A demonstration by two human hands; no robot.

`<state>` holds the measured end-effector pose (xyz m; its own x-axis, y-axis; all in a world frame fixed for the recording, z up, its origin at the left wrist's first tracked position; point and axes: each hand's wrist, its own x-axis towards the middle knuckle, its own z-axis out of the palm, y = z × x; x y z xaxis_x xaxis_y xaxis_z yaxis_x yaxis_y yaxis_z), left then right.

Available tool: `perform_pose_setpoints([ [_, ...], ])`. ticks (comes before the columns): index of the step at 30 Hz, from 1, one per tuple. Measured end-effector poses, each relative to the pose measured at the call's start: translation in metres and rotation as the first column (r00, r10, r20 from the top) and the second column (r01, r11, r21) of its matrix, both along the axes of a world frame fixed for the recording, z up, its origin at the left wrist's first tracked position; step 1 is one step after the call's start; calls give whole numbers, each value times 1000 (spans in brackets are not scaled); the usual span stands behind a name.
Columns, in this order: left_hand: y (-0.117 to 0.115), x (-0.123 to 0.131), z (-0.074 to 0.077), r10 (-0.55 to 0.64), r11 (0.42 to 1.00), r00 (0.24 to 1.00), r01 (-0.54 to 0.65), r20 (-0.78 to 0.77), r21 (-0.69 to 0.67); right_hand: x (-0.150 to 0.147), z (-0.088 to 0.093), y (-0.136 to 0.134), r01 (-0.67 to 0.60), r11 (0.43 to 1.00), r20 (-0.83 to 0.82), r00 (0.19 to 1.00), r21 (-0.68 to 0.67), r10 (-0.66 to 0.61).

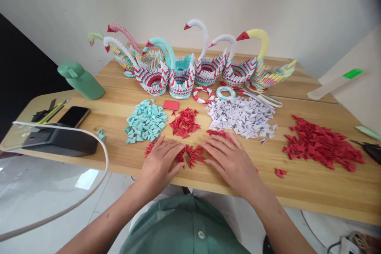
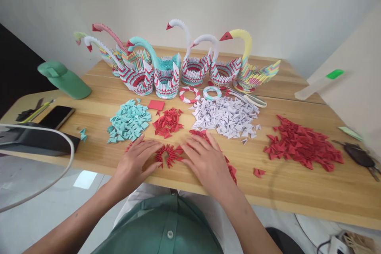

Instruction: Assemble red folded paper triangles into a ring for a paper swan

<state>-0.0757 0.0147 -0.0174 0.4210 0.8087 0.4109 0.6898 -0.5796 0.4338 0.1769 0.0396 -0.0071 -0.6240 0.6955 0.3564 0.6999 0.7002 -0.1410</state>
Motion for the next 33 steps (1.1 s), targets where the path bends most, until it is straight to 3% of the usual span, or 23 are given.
perform_pose_setpoints([
  [5, -5, 5, -2, 12, 999, 1000, -12, -5, 31, -24, 2, -10, -97, 991, -73, 993, -98, 90],
  [11, -5, 12, -10, 62, 998, 998, -62, -4, 24, -42, -9, -10, -26, 996, -92, 996, -85, 18],
  [27, -4, 14, -15, 51, 999, 998, -52, 34, 3, -36, -26, -7, -79, 992, -27, 997, -96, 77],
  [33, -5, 15, -13, 44, 999, 997, -43, 56, -21, -38, -19, -9, -65, 986, -66, 996, -155, 55],
])
